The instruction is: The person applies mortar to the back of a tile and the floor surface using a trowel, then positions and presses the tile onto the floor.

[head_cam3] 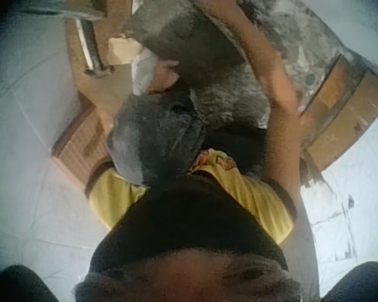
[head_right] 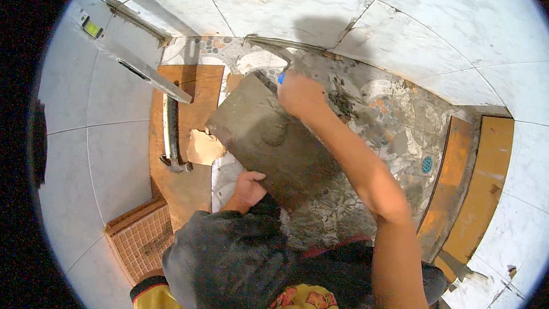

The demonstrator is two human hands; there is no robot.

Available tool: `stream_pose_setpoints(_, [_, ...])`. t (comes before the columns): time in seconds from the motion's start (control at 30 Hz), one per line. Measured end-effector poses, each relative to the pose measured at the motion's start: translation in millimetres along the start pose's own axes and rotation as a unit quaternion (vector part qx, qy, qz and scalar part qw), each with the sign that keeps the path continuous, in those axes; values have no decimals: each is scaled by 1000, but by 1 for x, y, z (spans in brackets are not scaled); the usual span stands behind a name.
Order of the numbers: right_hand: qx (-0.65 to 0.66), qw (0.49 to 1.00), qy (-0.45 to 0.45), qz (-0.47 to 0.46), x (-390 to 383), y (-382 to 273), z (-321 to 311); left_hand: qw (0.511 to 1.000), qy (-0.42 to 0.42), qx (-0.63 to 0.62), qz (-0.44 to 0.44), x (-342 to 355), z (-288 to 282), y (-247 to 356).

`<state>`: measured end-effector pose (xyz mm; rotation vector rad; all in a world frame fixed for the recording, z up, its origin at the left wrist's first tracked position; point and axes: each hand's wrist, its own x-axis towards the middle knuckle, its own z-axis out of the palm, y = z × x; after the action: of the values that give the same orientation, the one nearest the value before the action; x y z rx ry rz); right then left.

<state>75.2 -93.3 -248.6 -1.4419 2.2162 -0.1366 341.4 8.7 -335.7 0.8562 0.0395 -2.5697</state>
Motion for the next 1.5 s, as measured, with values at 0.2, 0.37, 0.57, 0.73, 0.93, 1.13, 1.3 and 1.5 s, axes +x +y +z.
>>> stream_pose_setpoints(0.2, [35,999,38,0,9,-12,14,999,-15,24,41,-1,3,-3])
stream_pose_setpoints(0.37, [52,998,46,0,-1,-3,12,999,32,40,-9,1,-10,-3])
stream_pose_setpoints(0.57, [46,997,4,64,-28,33,-5,999,25,32,-13,3,-15,-4])
stream_pose_setpoints(0.73, [62,991,40,112,-49,61,-9,1000,-10,11,-20,2,-16,-3])
stream_pose_setpoints(0.93, [3,992,120,31,-83,114,-30,1000,-2,-1,-8,4,-17,-4])
stream_pose_setpoints(1.13, [66,994,90,-6,-92,139,-39,999,-35,13,-7,0,-3,-1])
stream_pose_setpoints(1.3, [15,997,76,-32,-72,127,-46,999,-22,26,-6,-1,-1,0])
stream_pose_setpoints(1.5, [-86,996,-19,-28,-54,100,-105,999,-33,9,17,2,-12,-3])
